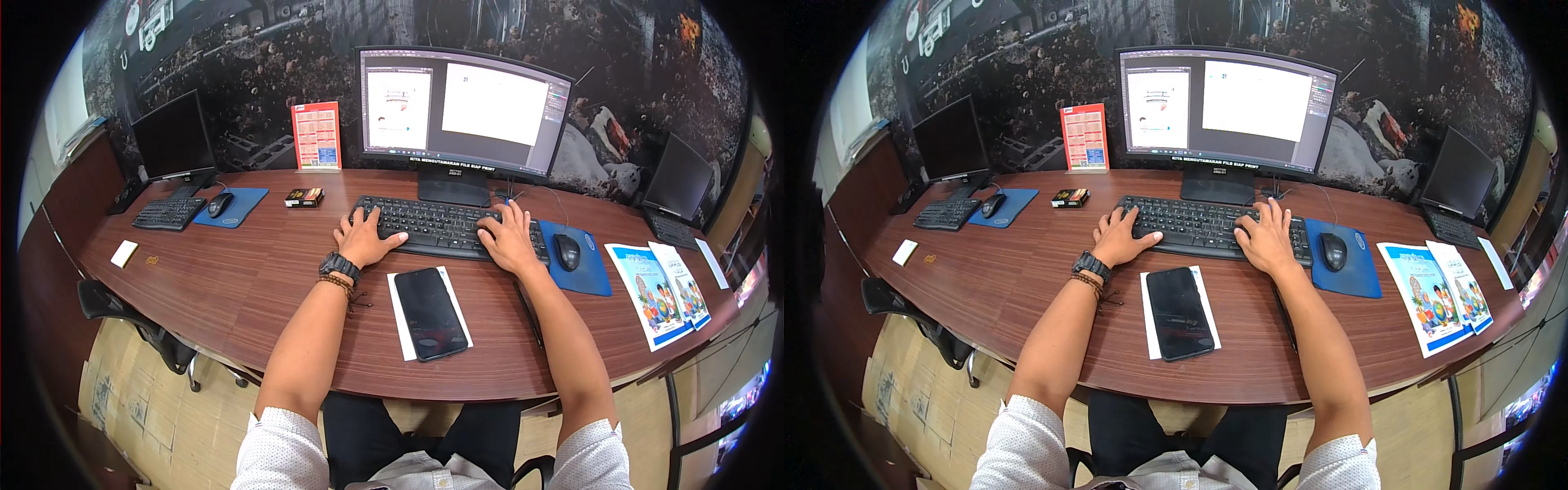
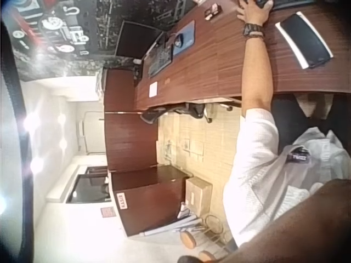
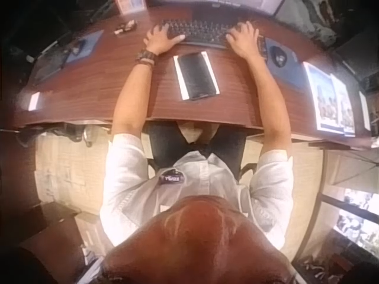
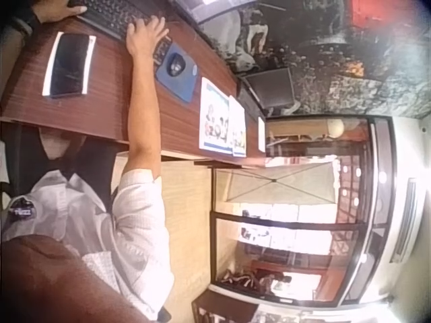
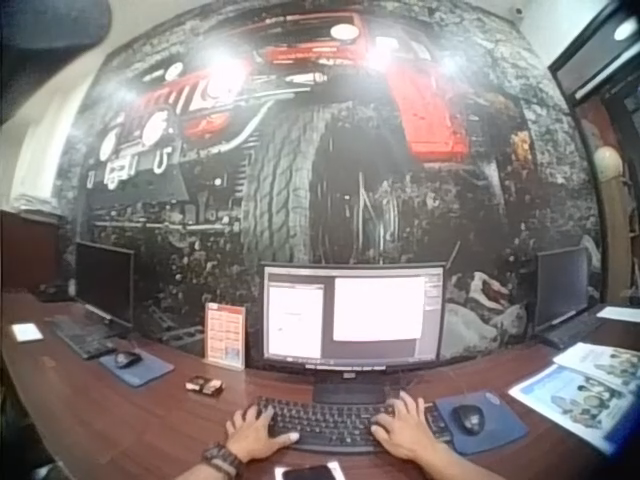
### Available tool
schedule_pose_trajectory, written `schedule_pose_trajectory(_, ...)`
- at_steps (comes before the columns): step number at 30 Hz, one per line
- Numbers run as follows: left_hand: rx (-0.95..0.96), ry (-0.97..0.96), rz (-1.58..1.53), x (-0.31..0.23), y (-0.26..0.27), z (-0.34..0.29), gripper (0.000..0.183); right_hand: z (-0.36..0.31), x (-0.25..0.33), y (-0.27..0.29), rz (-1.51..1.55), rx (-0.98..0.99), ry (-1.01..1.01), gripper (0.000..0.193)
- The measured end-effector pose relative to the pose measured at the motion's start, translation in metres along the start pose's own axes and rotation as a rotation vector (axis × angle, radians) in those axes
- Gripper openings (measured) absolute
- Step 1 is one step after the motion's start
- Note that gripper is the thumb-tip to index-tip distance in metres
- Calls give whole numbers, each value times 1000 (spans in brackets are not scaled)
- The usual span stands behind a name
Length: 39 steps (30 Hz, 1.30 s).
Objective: Designing or editing graphics on a computer using a keyboard and mouse.
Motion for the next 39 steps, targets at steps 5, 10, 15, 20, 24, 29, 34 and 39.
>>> schedule_pose_trajectory(5,23,-28,-10,2,-1,4,100,-14,4,8,79,-99,42,31)
schedule_pose_trajectory(10,-256,-206,-35,-17,26,-5,96,-15,15,3,144,-91,45,35)
schedule_pose_trajectory(15,-768,-621,-415,-99,128,-56,85,-21,8,-4,103,-103,85,40)
schedule_pose_trajectory(20,-1138,-1237,-948,-175,241,-206,100,-13,28,3,192,-131,95,45)
schedule_pose_trajectory(24,-1599,-1520,-758,-216,249,-296,87,-16,13,0,120,-3,47,47)
schedule_pose_trajectory(29,-1603,-1373,-778,-191,241,-282,86,-25,2,-11,143,5,29,47)
schedule_pose_trajectory(34,-1652,-1211,-722,-182,243,-291,85,-16,14,-8,161,-11,69,47)
schedule_pose_trajectory(39,-1702,-1052,-687,-173,243,-292,86,-22,2,-9,170,-28,65,47)
Point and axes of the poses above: each hand's wrist, its own z-axis towards the middle knuckle, its own y-axis out of the back of the hand, x = y × z, the point moved 5 cm from there along z, towards the middle knuckle, and after that the axes turned 4 degrees about -x, right-handed, at the moved point
